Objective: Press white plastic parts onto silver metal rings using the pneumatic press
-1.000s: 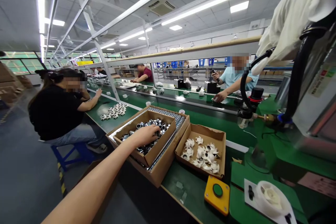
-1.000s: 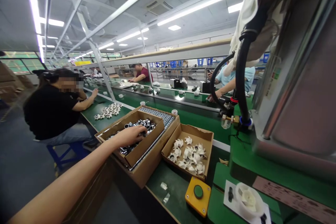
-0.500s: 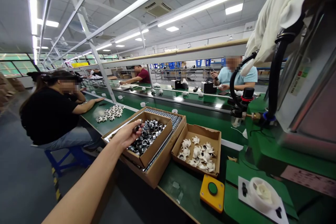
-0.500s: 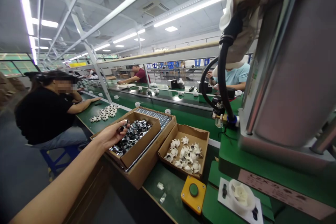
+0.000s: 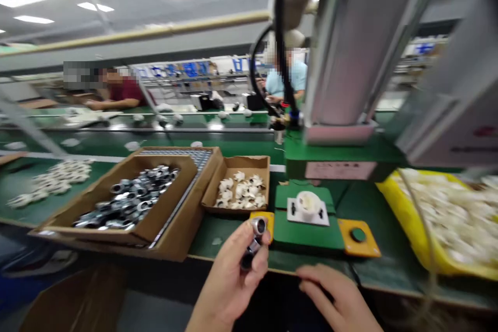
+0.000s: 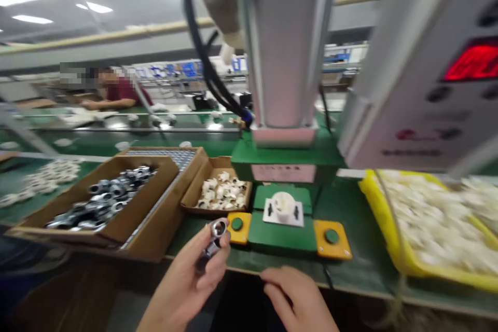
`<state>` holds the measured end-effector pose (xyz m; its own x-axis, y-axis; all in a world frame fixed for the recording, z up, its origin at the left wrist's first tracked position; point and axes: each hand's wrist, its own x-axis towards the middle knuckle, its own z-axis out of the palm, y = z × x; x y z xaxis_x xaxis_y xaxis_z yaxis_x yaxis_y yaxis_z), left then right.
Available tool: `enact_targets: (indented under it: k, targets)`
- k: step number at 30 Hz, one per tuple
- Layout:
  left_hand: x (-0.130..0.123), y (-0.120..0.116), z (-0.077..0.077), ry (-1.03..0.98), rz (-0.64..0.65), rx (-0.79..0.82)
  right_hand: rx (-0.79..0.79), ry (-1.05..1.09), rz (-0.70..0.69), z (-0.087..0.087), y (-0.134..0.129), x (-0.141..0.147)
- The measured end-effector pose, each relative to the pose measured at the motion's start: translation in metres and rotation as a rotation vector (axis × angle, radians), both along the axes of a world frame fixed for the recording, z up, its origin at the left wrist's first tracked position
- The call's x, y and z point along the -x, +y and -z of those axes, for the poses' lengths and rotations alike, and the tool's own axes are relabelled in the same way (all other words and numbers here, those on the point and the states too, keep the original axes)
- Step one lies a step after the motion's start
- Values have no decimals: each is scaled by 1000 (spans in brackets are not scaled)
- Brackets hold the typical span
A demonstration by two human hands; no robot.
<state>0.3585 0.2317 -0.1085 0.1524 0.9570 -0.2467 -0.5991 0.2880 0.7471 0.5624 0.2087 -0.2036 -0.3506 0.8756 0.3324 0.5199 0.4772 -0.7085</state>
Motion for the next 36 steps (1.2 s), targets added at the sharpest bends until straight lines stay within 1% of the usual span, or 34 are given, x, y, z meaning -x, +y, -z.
enact_targets:
  k: [2,3,4,6,7,9,10,12,14,17,19,21,23,25,27,29,31,33,35,36]
  targets:
    - [-26,-6,20,-8,110,40,47,123,37,-14,2,-6]
    - [-36,-9,27,30,160,47,50,190,68,-22,1,-9]
    - [-43,-12,33,110,206,40,42,248,89,-29,0,-12]
    - [-52,-19,43,395,251,-42,33,319,98,-39,-5,-17]
    - [-55,-22,47,573,239,-128,40,334,86,-41,-8,-19]
    - [-56,-29,54,888,193,-334,68,348,59,-40,-17,-21]
    - [-56,-32,59,992,177,-422,85,359,53,-37,-21,-21]
    - [-55,-39,68,1093,177,-522,122,401,56,-28,-30,-21]
    - [-55,-45,77,1131,199,-545,190,467,61,-19,-36,-19]
    - [-56,-52,85,1136,193,-507,306,573,66,-11,-43,-18]
    - [-56,-55,84,1110,190,-459,353,627,46,-9,-45,-19]
    - [-57,-57,79,1071,234,-419,387,651,5,-9,-45,-22]
    - [-57,-59,75,1022,318,-376,408,624,-55,-9,-44,-28]
    - [-58,-60,74,938,406,-306,410,566,-112,-8,-43,-35]
    - [-59,-61,78,797,471,-225,415,538,-159,-6,-43,-41]
    - [-60,-62,83,640,493,-154,424,560,-170,-3,-43,-44]
    - [-61,-63,87,531,485,-121,395,619,-118,-3,-44,-43]
    - [-63,-63,88,492,488,-117,302,648,-13,-4,-44,-39]
    - [-64,-64,88,467,510,-116,191,603,50,-7,-44,-33]
    - [-64,-64,87,443,520,-108,147,557,53,-9,-43,-30]
